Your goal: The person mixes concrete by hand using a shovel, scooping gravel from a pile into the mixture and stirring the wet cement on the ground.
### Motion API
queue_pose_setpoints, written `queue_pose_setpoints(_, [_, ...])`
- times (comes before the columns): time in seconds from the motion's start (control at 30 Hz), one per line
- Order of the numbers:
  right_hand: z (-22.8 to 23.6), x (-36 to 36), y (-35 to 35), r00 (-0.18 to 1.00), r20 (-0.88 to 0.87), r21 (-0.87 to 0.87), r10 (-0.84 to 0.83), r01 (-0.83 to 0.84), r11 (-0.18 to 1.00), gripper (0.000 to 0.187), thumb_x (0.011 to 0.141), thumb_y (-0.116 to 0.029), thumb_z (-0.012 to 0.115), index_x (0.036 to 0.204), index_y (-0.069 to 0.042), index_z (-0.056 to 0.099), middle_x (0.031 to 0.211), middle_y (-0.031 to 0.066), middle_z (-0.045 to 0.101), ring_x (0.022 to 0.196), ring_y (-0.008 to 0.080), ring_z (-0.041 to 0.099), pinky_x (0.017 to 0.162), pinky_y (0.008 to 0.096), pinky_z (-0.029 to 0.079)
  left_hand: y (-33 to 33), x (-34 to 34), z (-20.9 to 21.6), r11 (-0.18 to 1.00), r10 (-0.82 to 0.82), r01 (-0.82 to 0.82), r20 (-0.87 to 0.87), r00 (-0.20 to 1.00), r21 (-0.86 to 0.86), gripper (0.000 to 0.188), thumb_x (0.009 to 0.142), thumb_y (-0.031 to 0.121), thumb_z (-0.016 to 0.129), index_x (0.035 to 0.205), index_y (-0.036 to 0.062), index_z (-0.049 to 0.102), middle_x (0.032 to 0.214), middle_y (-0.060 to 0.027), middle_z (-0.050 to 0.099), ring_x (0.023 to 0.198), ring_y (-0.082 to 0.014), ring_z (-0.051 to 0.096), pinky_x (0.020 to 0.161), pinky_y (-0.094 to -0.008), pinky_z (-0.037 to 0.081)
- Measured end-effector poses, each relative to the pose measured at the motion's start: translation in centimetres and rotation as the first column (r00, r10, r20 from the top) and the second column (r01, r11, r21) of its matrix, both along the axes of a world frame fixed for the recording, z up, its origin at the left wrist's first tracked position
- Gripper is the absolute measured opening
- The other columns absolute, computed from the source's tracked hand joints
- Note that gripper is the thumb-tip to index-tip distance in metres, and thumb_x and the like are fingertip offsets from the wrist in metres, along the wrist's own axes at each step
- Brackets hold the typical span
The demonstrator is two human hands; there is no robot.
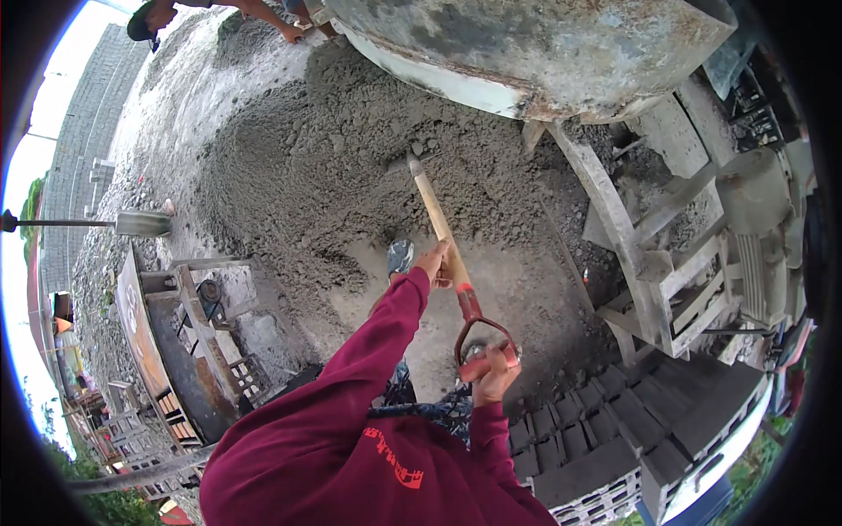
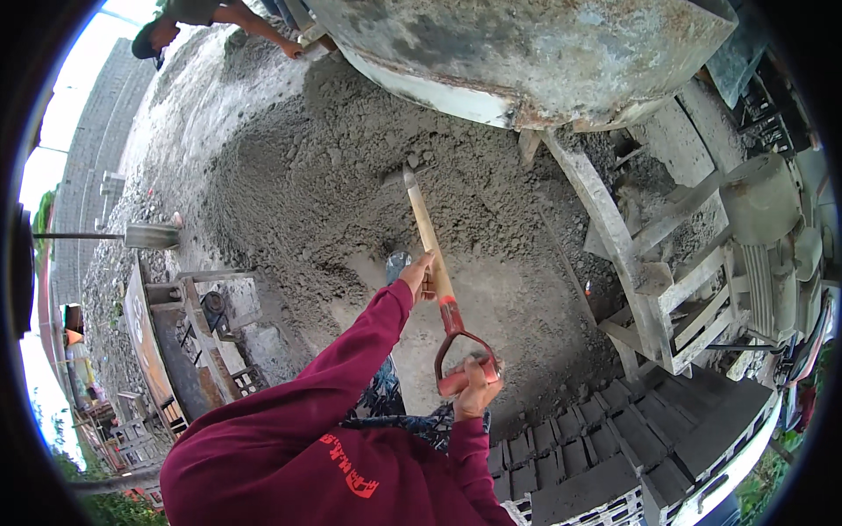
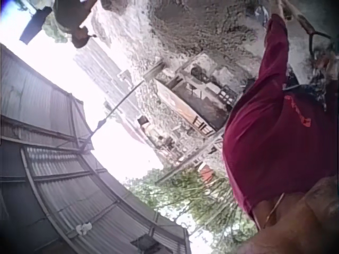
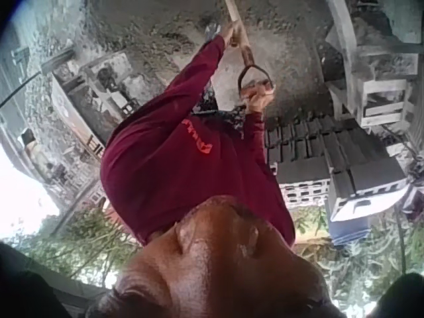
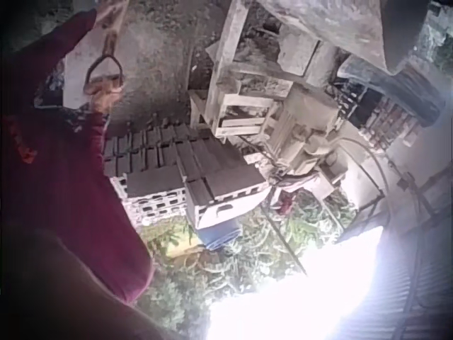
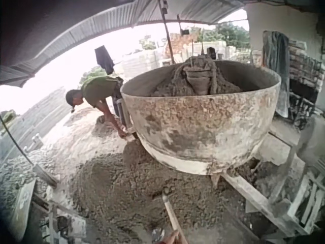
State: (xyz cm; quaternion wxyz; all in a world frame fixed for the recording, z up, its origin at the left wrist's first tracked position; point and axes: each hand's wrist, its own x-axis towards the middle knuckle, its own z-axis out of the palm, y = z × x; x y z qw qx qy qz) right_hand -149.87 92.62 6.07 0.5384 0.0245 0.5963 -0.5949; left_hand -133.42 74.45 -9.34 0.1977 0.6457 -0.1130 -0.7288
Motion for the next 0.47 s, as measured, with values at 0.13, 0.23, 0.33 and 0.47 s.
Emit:
queue_pose_setpoints(0.13, [-12.9,-3.7,6.0,0.982,-0.187,0.371,-0.038,0.107,0.922,0.014,0.072,-0.014,0.063,0.078,-0.003,0.058,0.069,0.0019,0.056,0.06,0.0143,0.054,0.054,0.0299,0.044,-1.7,3.7,-7.7,0.974,-0.136,0.116,0.096,0.986,0.192,0.077,0.08,0.065,0.06,0.126,0.0033,0.048,0.097,-0.0164,0.064,0.074,-0.0267,0.065,0.068,-0.0463,0.056])
queue_pose_setpoints(0.23, [-19.9,-6.4,6.6,0.903,-0.414,0.605,-0.113,0.366,0.707,0.012,0.072,-0.012,0.062,0.079,-0.003,0.058,0.069,0.0021,0.055,0.06,0.0145,0.054,0.054,0.0306,0.043,-6.8,2.9,-13.6,0.968,-0.127,0.11,0.063,0.99,0.226,0.087,0.079,0.065,0.062,0.133,-0.0003,0.042,0.116,-0.0224,0.059,0.098,-0.0336,0.063,0.082,-0.0519,0.053])
queue_pose_setpoints(0.33, [-18.0,-2.7,6.0,0.883,-0.426,0.574,-0.195,0.43,0.697,0.01,0.071,-0.007,0.06,0.08,-0.004,0.059,0.068,0.003,0.054,0.056,0.0141,0.052,0.048,0.0283,0.042,-13.1,4.5,-18.5,0.959,-0.038,0.017,0.067,0.997,0.283,0.086,0.078,0.062,0.065,0.135,0.0019,0.041,0.129,-0.0257,0.05,0.107,-0.0368,0.058,0.089,-0.055,0.049])
queue_pose_setpoints(0.47, [-13.6,6.1,4.6,0.843,-0.406,0.519,-0.352,0.53,0.671,0.021,0.071,-0.009,0.058,0.089,-0.003,0.066,0.061,0.0023,0.052,0.045,0.0127,0.046,0.039,0.0253,0.04,-18.4,7.4,-20.6,0.961,0.25,-0.24,-0.061,0.966,0.135,0.081,0.082,0.051,0.067,0.14,0.0054,0.034,0.125,-0.0254,0.054,0.104,-0.0364,0.06,0.085,-0.0551,0.051])
